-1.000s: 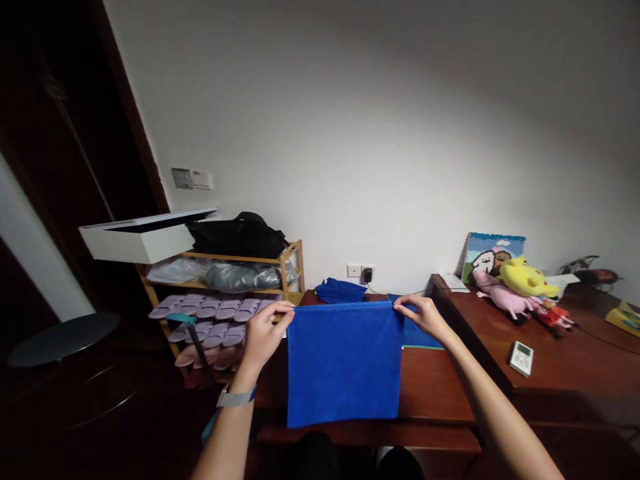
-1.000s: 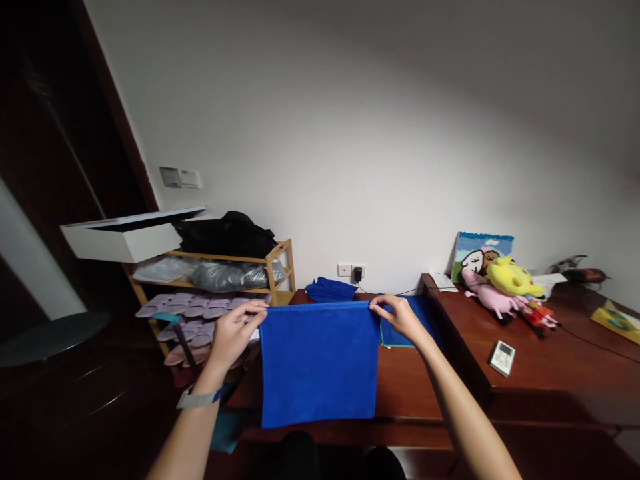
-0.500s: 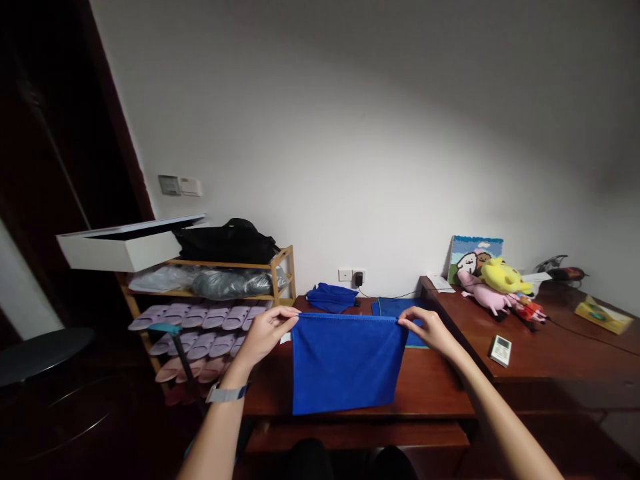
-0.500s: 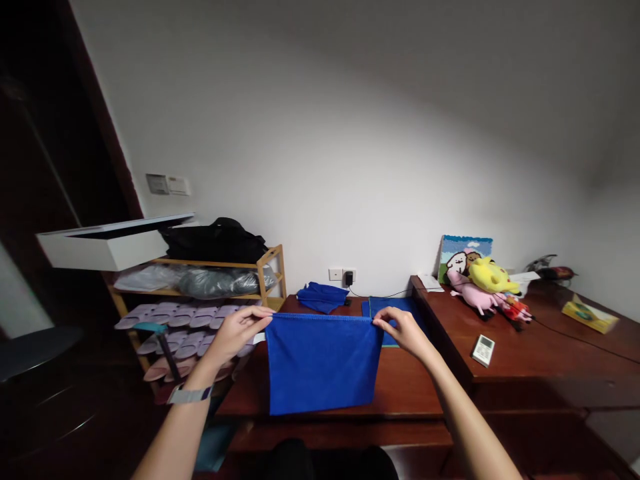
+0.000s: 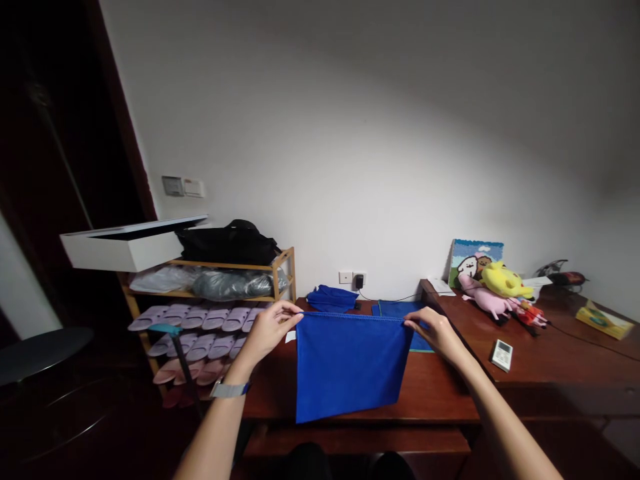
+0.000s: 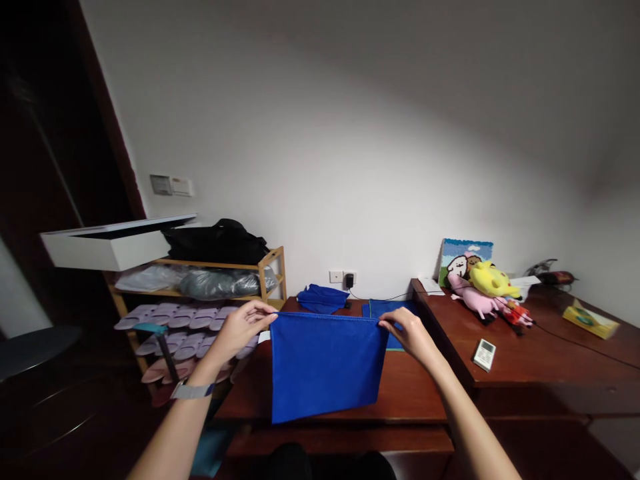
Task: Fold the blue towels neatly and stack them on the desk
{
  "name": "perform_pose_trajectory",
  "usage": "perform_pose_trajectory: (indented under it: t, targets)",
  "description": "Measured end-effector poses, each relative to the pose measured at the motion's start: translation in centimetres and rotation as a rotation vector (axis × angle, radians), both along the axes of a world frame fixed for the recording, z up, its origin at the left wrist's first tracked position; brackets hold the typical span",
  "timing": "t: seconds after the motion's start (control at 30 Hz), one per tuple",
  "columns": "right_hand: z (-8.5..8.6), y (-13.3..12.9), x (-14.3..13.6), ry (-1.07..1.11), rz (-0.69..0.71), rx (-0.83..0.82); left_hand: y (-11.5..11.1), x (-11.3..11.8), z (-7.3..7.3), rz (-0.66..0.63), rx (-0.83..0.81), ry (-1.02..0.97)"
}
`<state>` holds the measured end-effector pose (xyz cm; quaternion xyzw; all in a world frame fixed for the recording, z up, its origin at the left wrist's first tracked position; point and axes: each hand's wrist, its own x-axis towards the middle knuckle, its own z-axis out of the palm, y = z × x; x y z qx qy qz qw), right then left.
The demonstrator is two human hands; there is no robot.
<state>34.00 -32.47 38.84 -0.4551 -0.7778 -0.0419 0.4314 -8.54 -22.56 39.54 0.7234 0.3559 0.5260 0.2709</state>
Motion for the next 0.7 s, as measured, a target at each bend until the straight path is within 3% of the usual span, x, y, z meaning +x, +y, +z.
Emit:
perform_pose_trajectory:
  t: [0.37, 0.7]
  targets:
    - [-1.7, 0.5, 0.6, -0.017, 0.006, 0.010, -0.8, 0.1, -0.5, -0.030, -0.101, 0.048]
    - [-1.9, -1.2, 1.7, -0.001, -0.030, 0.101, -3.8, 0.3, 0.7, 0.031, -0.061, 0.109]
